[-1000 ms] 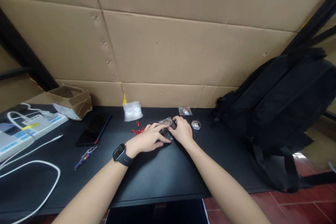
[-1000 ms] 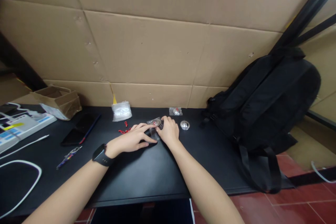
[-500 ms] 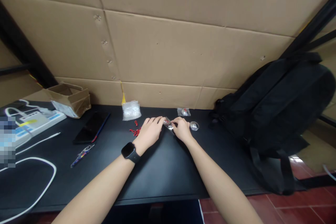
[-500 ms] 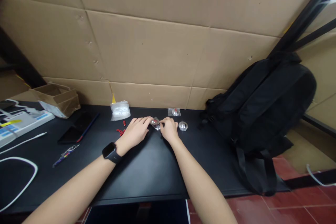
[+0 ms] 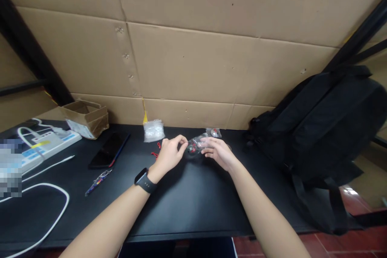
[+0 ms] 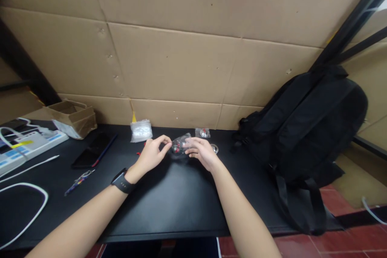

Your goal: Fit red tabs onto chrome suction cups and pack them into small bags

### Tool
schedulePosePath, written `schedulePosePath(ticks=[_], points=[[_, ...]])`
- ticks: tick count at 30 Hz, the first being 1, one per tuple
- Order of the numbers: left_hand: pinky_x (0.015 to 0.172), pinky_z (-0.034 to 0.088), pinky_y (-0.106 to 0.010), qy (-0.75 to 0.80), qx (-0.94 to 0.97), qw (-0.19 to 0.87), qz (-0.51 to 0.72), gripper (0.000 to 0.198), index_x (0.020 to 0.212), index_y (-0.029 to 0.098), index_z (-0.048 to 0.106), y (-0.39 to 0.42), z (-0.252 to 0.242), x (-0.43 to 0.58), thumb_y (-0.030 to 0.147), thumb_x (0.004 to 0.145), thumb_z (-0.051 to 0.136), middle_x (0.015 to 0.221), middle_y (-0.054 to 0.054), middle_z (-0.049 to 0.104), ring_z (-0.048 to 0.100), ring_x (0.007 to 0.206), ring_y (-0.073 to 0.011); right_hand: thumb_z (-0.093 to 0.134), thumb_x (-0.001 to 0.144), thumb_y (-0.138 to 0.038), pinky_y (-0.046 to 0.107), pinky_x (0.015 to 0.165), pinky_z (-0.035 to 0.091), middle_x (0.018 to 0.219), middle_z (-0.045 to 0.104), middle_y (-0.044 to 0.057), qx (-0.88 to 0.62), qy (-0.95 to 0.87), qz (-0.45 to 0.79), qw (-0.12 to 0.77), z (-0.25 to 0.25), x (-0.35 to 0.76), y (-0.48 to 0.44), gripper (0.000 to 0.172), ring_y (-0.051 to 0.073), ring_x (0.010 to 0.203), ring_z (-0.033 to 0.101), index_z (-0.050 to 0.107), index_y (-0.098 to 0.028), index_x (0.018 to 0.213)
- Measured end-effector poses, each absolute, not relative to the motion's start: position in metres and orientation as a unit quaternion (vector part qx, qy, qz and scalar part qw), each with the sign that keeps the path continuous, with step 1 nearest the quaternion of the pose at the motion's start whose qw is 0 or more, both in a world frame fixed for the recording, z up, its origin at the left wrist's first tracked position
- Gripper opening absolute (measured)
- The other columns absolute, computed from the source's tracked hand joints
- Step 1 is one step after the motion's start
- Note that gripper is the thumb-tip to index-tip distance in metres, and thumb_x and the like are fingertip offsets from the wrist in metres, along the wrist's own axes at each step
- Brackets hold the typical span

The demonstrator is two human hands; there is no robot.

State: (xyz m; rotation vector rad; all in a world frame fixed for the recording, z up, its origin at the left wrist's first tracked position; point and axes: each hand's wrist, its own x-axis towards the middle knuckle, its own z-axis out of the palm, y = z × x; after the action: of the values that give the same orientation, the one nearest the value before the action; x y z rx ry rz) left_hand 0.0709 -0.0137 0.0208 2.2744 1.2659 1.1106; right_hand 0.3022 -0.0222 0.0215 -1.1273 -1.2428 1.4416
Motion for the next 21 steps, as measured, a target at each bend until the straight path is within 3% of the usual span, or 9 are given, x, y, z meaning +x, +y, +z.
schedulePosePath(ticks=[4,8,12,16,21], points=[[0.078,0.047,-0.027,0.441,0.730,0.261,0.451,0.010,0.091,0.022,0.063,-0.005,0.016,0.066,0.029,0.092,0.056,0.090,0.000,0.072,0.068,0.087,-0.0174,0.050,0.091,-0.040,0.027,0.063,0.050,0.109,0.073,0.013,-0.358,-0.483,0.625,0.498,0.023,0.299,-0.024,0.038,0.017,0.076,0.068,0.066,-0.019,0.117],[0.078,0.048,-0.026,0.444,0.700,0.299,0.472,0.010,0.089,0.021,0.063,-0.001,0.014,0.065,0.030,0.090,0.059,0.091,-0.001,0.071,0.069,0.087,-0.0176,0.067,0.081,-0.029,0.024,0.058,0.045,0.102,0.073,0.007,-0.386,-0.560,0.542,0.494,0.012,0.288,-0.023,0.035,0.015,0.074,0.066,0.067,-0.021,0.115],[0.082,0.048,-0.027,0.411,0.696,0.332,0.487,0.012,0.088,0.020,0.060,-0.001,0.011,0.067,0.031,0.092,0.057,0.089,-0.001,0.069,0.067,0.087,-0.0165,0.072,0.082,-0.036,0.023,0.055,0.042,0.083,0.070,0.004,-0.411,-0.596,0.485,0.491,0.003,0.278,-0.023,0.029,0.014,0.067,0.063,0.070,-0.019,0.105],[0.087,0.050,-0.029,0.364,0.645,0.438,0.510,0.011,0.092,0.019,0.058,-0.003,0.010,0.073,0.030,0.091,0.059,0.092,-0.003,0.071,0.068,0.092,-0.0175,0.074,0.081,-0.041,0.024,0.054,0.042,0.070,0.067,0.001,-0.409,-0.606,0.468,0.496,0.004,0.278,-0.023,0.028,0.012,0.059,0.059,0.072,-0.017,0.094],[0.084,0.053,-0.029,0.350,0.624,0.476,0.512,0.026,0.103,0.016,0.066,-0.005,0.010,0.077,0.033,0.085,0.070,0.096,-0.008,0.073,0.070,0.088,-0.0178,0.076,0.079,-0.042,0.025,0.054,0.044,0.069,0.068,0.002,-0.416,-0.601,0.474,0.491,0.011,0.278,-0.026,0.029,0.011,0.054,0.056,0.073,-0.015,0.090]])
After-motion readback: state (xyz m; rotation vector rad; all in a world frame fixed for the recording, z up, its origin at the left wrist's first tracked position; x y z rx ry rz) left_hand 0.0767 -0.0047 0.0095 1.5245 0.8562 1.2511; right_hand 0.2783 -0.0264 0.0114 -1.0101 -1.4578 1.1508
